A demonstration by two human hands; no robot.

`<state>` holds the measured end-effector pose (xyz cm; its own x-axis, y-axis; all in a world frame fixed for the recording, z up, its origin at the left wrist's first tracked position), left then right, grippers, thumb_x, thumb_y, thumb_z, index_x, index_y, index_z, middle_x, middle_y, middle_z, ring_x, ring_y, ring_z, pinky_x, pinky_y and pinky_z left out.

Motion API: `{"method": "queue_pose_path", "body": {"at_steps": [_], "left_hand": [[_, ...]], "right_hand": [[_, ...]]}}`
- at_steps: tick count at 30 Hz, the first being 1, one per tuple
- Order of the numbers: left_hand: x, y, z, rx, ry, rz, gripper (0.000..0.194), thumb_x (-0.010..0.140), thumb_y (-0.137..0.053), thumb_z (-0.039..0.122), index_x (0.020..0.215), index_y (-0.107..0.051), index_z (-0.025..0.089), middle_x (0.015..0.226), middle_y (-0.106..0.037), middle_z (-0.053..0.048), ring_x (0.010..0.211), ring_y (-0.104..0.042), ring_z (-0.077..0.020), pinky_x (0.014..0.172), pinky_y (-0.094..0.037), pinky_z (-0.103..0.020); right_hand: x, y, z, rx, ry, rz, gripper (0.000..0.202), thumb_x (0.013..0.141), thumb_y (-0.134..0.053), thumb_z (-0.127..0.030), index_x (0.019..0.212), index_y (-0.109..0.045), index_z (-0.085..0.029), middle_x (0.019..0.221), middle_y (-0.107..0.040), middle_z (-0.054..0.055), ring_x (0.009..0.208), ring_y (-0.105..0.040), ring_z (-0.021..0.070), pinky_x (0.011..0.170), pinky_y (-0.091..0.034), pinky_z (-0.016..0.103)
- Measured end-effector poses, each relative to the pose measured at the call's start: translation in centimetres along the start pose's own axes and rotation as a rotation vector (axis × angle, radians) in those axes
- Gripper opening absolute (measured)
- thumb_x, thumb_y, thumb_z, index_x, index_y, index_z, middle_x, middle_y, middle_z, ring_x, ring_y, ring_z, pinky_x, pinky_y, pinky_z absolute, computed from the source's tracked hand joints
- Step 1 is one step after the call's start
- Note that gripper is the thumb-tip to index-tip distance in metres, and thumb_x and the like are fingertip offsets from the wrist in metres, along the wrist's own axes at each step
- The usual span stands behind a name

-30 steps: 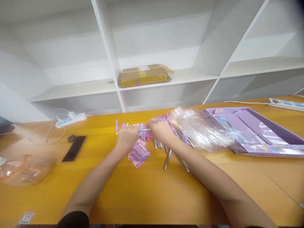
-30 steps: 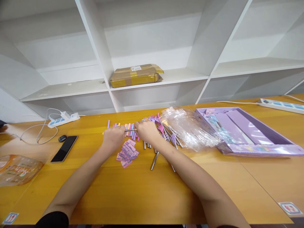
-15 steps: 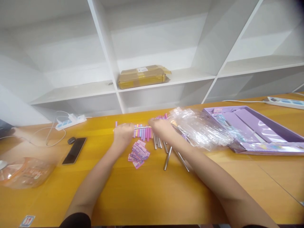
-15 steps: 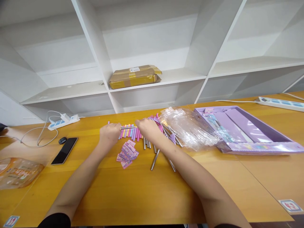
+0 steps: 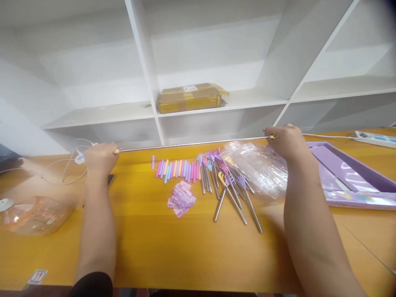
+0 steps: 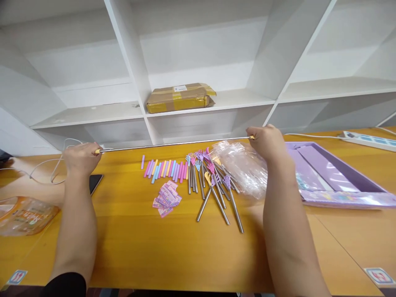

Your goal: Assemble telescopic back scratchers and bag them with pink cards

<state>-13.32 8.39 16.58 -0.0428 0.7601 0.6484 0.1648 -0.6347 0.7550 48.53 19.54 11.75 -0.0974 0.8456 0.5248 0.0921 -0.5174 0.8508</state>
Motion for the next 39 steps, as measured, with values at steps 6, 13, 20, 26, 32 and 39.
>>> {"method": "queue_pose_path", "body": {"at_steps": [6, 13, 20, 26, 32, 39], "left_hand": [[0.2, -0.5, 1.0, 0.014, -0.03, 0.037, 0.025, 0.083, -0.059, 0.025, 0.058, -0.061, 0.022, 0.063, -0.062, -0.008, 0.071, -0.06, -0.0249, 0.063, -0.025, -0.033], [0.0, 0.7, 1.3, -0.015, -0.01, 0.113, 0.022, 0.078, -0.062, 0.025, 0.058, -0.053, 0.023, 0.067, -0.062, -0.008, 0.074, -0.058, -0.0256, 0.063, -0.026, -0.035], [-0.1, 1.1, 1.1, -0.035, -0.023, 0.103, 0.02, 0.076, -0.064, 0.026, 0.059, -0.053, 0.024, 0.065, -0.062, -0.008, 0.076, -0.061, -0.0272, 0.063, -0.026, -0.035], [-0.3, 0.9, 1.1, 0.018, -0.067, 0.073, 0.019, 0.076, -0.062, 0.023, 0.058, -0.056, 0.024, 0.065, -0.063, -0.008, 0.075, -0.064, -0.0275, 0.06, -0.026, -0.035], [-0.2, 0.6, 1.0, 0.061, -0.066, 0.081, 0.017, 0.077, -0.062, 0.025, 0.061, -0.062, 0.023, 0.067, -0.067, -0.009, 0.073, -0.065, -0.0283, 0.06, -0.025, -0.035], [-0.3, 0.7, 1.0, 0.025, -0.022, 0.037, 0.015, 0.078, -0.063, 0.028, 0.063, -0.065, 0.023, 0.07, -0.067, -0.01, 0.077, -0.064, -0.0286, 0.062, -0.026, -0.036]], "right_hand": [[-0.5, 0.8, -0.1, 0.132, -0.085, 0.001, 0.034, 0.099, -0.051, -0.032, 0.068, -0.037, -0.027, 0.061, -0.048, 0.002, 0.061, -0.035, 0.0171, 0.07, -0.034, 0.03], [-0.6, 1.4, 0.2, 0.205, -0.139, 0.125, 0.033, 0.094, -0.054, -0.032, 0.066, -0.036, -0.026, 0.064, -0.05, 0.003, 0.064, -0.036, 0.016, 0.071, -0.034, 0.03], [-0.6, 1.9, -0.1, 0.207, -0.159, 0.059, 0.018, 0.082, -0.053, -0.016, 0.067, -0.046, -0.024, 0.065, -0.056, 0.003, 0.062, -0.041, 0.0147, 0.069, -0.035, 0.028], [-0.7, 1.5, 0.1, 0.201, -0.136, 0.104, 0.033, 0.093, -0.051, -0.031, 0.065, -0.035, -0.026, 0.061, -0.052, 0.004, 0.061, -0.032, 0.0155, 0.068, -0.034, 0.03], [-0.4, 0.8, -0.4, 0.185, -0.155, 0.046, 0.024, 0.086, -0.054, -0.023, 0.066, -0.041, -0.026, 0.064, -0.056, 0.005, 0.063, -0.034, 0.0173, 0.07, -0.034, 0.03], [-0.3, 0.3, -0.2, 0.198, -0.175, 0.035, 0.016, 0.08, -0.055, -0.02, 0.067, -0.046, -0.026, 0.065, -0.057, 0.004, 0.063, -0.037, 0.0171, 0.071, -0.034, 0.03]]}}
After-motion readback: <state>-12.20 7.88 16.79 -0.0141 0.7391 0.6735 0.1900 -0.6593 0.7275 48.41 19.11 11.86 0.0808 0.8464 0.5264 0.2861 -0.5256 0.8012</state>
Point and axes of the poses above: each hand's wrist, its own x-axis towards the middle knuckle, its own y-axis out of the back of the hand, z = x × y, the point moved 2 cm from there along x, towards the middle knuckle
